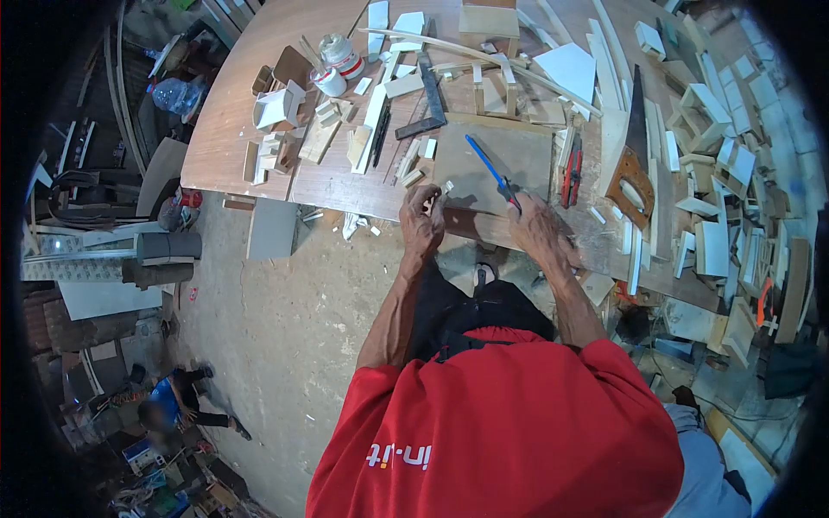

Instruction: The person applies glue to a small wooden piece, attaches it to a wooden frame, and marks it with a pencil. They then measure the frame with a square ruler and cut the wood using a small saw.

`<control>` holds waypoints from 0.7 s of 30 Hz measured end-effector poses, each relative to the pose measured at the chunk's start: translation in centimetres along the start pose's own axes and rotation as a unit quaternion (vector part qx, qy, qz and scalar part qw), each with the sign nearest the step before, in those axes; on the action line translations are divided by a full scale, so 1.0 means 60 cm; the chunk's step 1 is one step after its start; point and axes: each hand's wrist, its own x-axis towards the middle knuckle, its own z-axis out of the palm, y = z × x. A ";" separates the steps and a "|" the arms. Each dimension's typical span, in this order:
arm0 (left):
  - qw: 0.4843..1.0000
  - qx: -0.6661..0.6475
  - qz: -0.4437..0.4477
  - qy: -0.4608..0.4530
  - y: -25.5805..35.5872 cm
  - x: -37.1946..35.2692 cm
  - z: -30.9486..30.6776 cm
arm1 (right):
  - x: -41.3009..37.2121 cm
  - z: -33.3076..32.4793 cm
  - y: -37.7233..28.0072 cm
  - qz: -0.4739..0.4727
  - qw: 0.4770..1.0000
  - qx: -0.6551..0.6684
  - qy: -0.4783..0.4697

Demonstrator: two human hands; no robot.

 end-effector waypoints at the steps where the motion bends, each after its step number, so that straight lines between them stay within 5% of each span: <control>1: 1.000 -0.003 0.002 0.000 0.003 0.000 0.002 | 0.016 0.004 0.004 -0.009 0.999 0.028 0.027; 3: 0.998 0.052 0.029 -0.024 0.007 -0.002 0.006 | 0.045 0.024 0.023 -0.038 0.995 0.056 0.067; 5: 0.997 0.052 0.040 -0.031 0.007 0.001 0.013 | 0.059 0.006 0.014 0.000 1.000 -0.019 0.004; 7: 0.987 0.120 0.065 -0.079 0.006 0.007 0.018 | 0.066 -0.001 0.026 -0.038 0.996 -0.056 0.066; 12: 0.976 0.190 0.076 -0.073 0.001 0.004 0.037 | 0.100 -0.039 0.084 0.108 0.959 -0.151 0.213; 16: 0.974 0.196 0.073 -0.084 -0.006 0.003 0.039 | 0.126 -0.067 0.100 0.239 0.959 -0.147 0.048; 21: 0.974 0.188 0.080 -0.099 -0.022 0.002 0.039 | 0.140 -0.053 0.126 0.263 0.954 -0.137 0.040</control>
